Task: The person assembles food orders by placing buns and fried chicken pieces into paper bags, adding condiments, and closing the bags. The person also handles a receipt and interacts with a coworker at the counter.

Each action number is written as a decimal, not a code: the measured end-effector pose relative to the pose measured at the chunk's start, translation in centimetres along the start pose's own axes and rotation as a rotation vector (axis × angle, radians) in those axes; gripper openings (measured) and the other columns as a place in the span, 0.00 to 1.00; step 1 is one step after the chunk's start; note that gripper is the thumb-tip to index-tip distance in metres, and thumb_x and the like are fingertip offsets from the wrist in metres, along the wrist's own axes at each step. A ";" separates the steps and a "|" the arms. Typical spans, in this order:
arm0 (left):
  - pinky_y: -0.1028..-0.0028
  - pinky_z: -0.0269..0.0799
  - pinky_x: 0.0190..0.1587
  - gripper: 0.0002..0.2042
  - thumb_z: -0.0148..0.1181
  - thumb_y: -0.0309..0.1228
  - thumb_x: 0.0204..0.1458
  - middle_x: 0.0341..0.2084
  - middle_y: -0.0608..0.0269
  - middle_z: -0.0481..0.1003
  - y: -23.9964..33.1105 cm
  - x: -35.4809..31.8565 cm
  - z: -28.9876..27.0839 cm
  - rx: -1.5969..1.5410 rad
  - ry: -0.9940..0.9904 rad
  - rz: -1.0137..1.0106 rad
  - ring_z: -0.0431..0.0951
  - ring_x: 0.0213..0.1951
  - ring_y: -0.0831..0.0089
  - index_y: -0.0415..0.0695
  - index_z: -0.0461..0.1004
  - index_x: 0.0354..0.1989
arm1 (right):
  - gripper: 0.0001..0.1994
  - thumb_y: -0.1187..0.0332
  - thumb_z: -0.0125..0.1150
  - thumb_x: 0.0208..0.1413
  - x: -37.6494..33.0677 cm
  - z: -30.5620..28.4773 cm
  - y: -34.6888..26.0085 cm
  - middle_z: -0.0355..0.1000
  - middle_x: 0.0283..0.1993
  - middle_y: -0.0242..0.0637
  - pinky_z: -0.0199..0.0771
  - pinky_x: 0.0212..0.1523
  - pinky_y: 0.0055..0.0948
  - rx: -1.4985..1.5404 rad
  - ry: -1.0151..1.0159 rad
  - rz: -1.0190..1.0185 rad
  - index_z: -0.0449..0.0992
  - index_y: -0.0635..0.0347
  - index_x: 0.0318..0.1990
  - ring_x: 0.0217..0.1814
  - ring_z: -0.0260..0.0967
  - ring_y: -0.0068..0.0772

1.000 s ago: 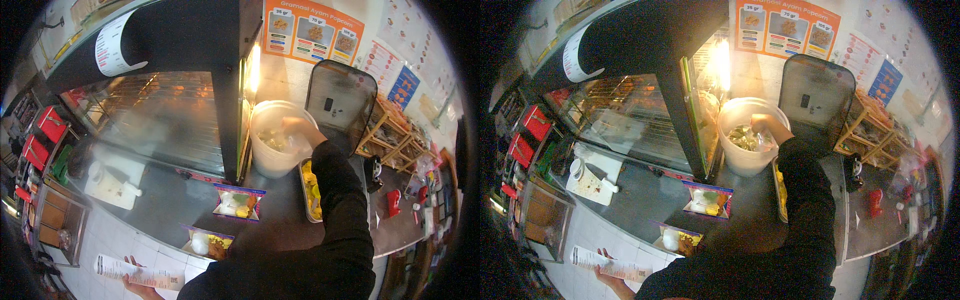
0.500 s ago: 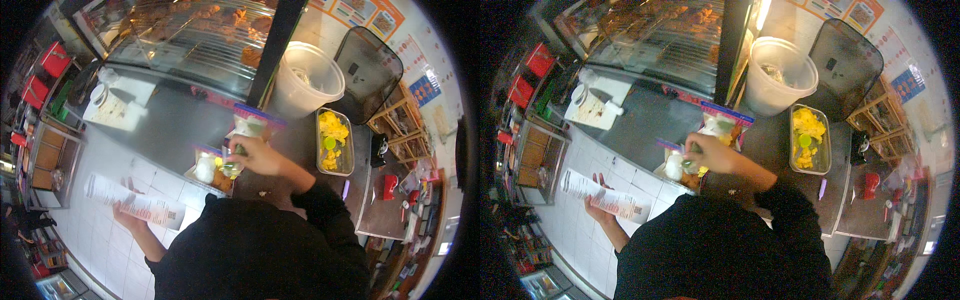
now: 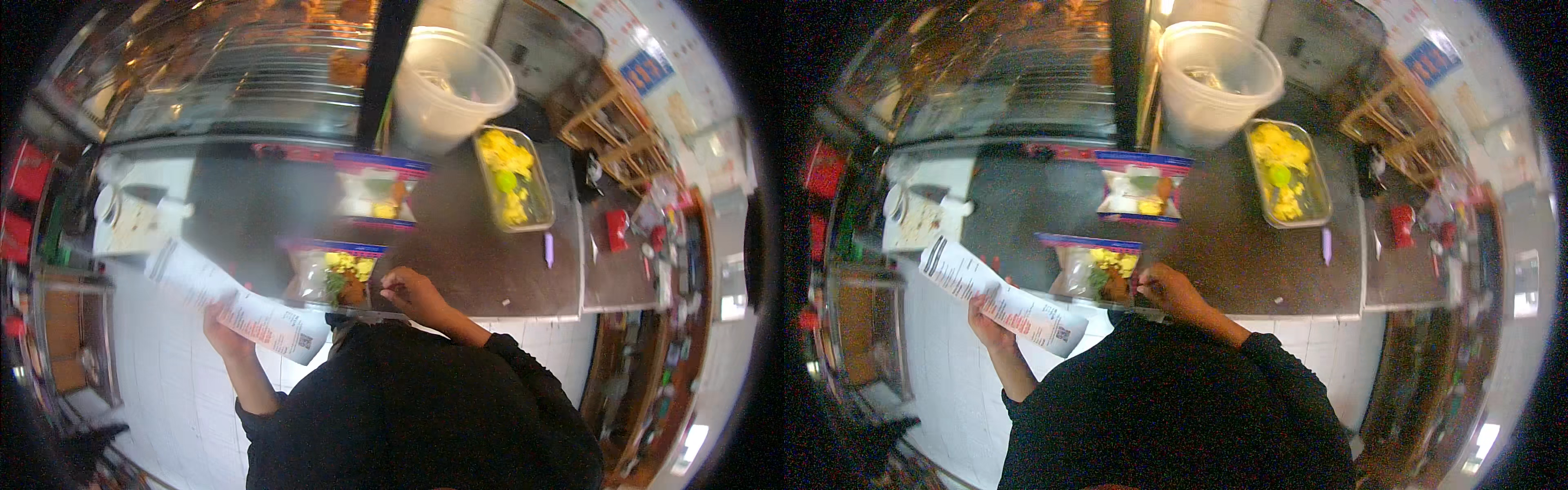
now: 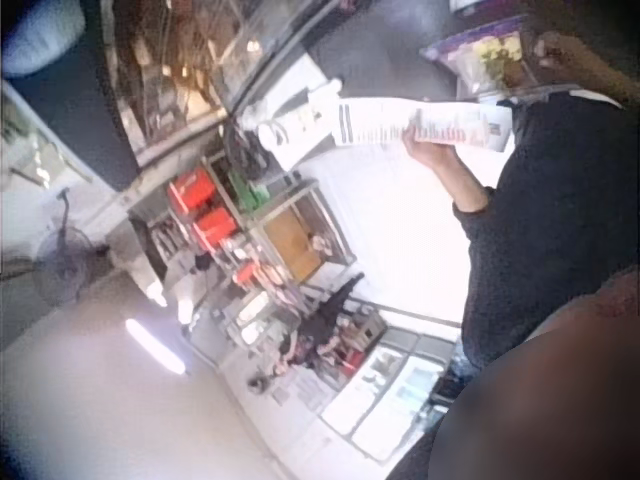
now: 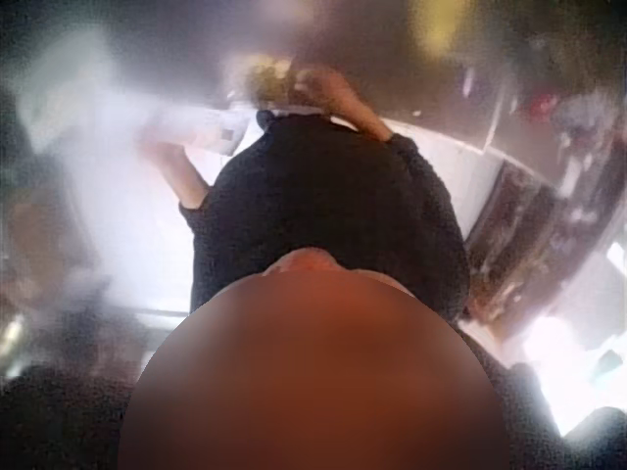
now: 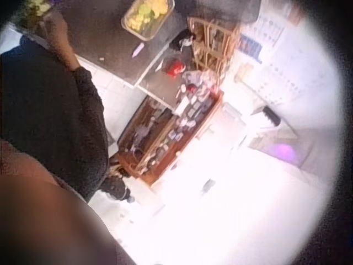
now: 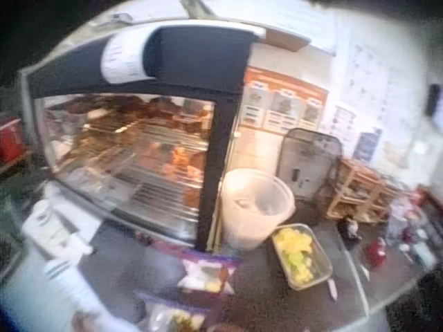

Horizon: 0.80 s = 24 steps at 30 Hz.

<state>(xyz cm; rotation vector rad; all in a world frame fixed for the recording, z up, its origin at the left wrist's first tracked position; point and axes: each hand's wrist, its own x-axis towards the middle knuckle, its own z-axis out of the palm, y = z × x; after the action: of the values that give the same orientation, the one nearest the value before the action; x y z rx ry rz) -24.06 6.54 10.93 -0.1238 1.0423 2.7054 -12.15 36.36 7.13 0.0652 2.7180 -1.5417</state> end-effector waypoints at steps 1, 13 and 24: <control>0.63 0.72 0.41 0.35 0.50 0.33 0.41 0.56 0.45 0.57 -1.0 0.6 1.8 0.033 -0.006 -0.036 0.73 0.39 0.59 0.40 0.47 0.61 | 0.08 0.72 0.59 0.49 -0.4 -0.1 0.2 0.68 0.35 0.41 0.69 0.38 0.29 0.008 0.049 0.022 0.67 0.62 0.34 0.35 0.69 0.36; 0.66 0.71 0.42 0.24 0.45 0.27 0.47 0.47 0.50 0.68 -22.4 -2.1 19.3 0.221 -0.290 -0.436 0.73 0.38 0.63 0.38 0.56 0.56 | 0.13 0.69 0.60 0.44 -13.7 -17.6 16.7 0.69 0.42 0.44 0.65 0.46 0.38 -0.309 0.770 0.607 0.71 0.58 0.39 0.44 0.66 0.42; 0.68 0.68 0.43 0.17 0.49 0.22 0.46 0.36 0.55 0.72 -49.9 -7.6 29.8 0.398 -0.493 -0.594 0.73 0.38 0.64 0.35 0.62 0.47 | 0.18 0.76 0.52 0.43 -19.9 -29.3 32.1 0.65 0.47 0.51 0.65 0.48 0.41 -0.546 0.572 0.717 0.66 0.60 0.45 0.49 0.63 0.51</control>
<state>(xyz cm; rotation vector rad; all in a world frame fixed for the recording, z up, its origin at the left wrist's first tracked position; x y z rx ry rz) -3.91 60.85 1.83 0.2525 1.1318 1.8315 9.39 77.34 -4.66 1.4578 2.8426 -0.6185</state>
